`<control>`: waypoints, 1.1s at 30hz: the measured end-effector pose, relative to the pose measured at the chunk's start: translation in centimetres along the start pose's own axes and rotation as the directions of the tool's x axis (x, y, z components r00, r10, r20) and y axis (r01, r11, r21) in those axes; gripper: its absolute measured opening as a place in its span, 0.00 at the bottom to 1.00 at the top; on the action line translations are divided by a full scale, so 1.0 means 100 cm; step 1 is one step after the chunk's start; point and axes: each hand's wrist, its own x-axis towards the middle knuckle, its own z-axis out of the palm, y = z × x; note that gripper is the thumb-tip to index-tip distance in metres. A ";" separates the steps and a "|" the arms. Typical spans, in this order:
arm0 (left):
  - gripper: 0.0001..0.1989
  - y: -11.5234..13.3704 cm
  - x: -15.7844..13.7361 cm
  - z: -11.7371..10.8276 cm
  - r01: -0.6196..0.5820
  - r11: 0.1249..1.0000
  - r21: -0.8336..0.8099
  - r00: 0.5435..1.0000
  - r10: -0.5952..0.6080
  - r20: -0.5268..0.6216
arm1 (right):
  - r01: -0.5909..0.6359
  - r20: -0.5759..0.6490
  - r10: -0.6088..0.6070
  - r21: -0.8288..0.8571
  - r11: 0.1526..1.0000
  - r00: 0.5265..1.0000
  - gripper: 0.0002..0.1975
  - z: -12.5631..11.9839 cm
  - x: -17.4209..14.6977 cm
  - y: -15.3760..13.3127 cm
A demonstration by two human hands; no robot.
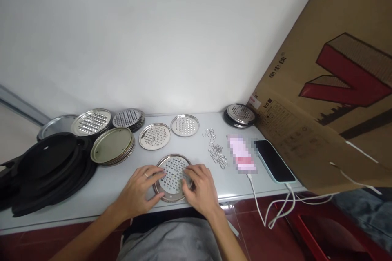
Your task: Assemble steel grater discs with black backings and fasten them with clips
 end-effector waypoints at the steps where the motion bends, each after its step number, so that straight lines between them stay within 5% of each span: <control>1: 0.22 0.000 -0.002 0.002 -0.001 1.000 -0.002 1.000 0.001 -0.005 | 0.005 0.008 -0.005 -0.006 1.000 1.000 0.09 0.000 0.000 0.000; 9: 0.13 0.000 -0.005 0.006 -0.036 0.999 -0.023 0.998 0.035 -0.045 | 0.054 0.041 -0.051 -0.074 0.996 0.998 0.09 0.000 -0.001 0.001; 25: 0.14 0.001 -0.004 0.006 0.005 1.000 -0.019 0.999 -0.006 -0.053 | 0.039 0.081 -0.028 -0.138 0.990 0.996 0.10 0.001 0.000 -0.003; 33: 0.17 -0.009 0.003 -0.001 0.007 1.000 0.006 0.996 -0.006 -0.085 | 0.046 0.001 -0.046 -0.071 0.996 0.999 0.10 0.000 -0.002 0.000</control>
